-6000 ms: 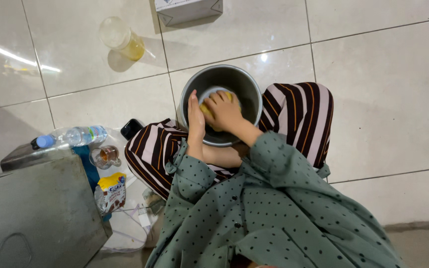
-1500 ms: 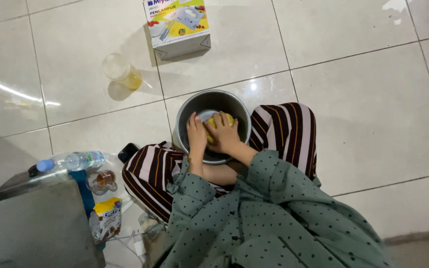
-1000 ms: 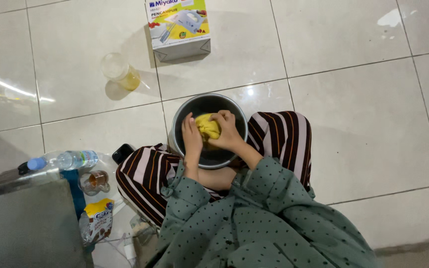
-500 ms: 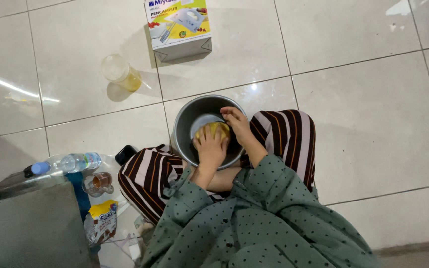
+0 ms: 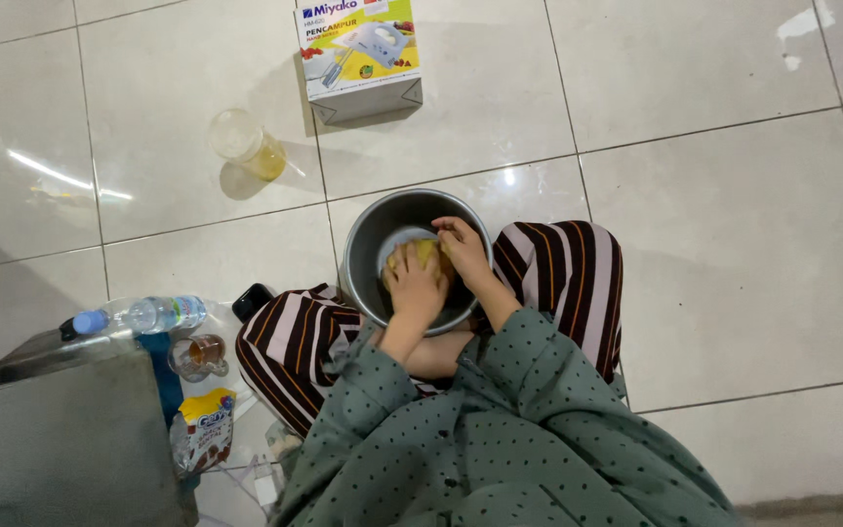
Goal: The person kneads a ball of yellow dough inside a silver bowl by hand while sitting on the floor.
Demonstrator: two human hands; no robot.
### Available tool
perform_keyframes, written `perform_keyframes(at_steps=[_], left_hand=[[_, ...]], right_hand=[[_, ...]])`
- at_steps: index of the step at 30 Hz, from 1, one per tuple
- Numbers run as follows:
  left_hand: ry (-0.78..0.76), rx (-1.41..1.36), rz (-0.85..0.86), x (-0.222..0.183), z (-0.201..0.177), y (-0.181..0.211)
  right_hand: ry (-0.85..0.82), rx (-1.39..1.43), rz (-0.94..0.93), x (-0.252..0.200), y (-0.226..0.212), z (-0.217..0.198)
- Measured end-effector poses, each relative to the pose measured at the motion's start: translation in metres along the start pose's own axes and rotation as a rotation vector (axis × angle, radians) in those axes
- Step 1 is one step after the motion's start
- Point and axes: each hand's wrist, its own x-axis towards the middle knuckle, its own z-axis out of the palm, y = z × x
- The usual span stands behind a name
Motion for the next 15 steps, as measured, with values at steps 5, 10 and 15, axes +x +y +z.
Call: perform_keyframes(at_steps=[5, 10, 15], left_hand=[[-0.011, -0.071, 0.022, 0.024, 0.008, -0.018], [0.007, -0.243, -0.108, 0.055, 0.033, -0.042], [-0.037, -0.036, -0.002, -0.008, 0.002, -0.001]], right_hand=[[0.005, -0.039, -0.035, 0.005, 0.005, 0.001], [0.006, -0.073, -0.029, -0.009, -0.012, -0.004], [0.013, -0.033, -0.041, -0.002, -0.002, 0.001]])
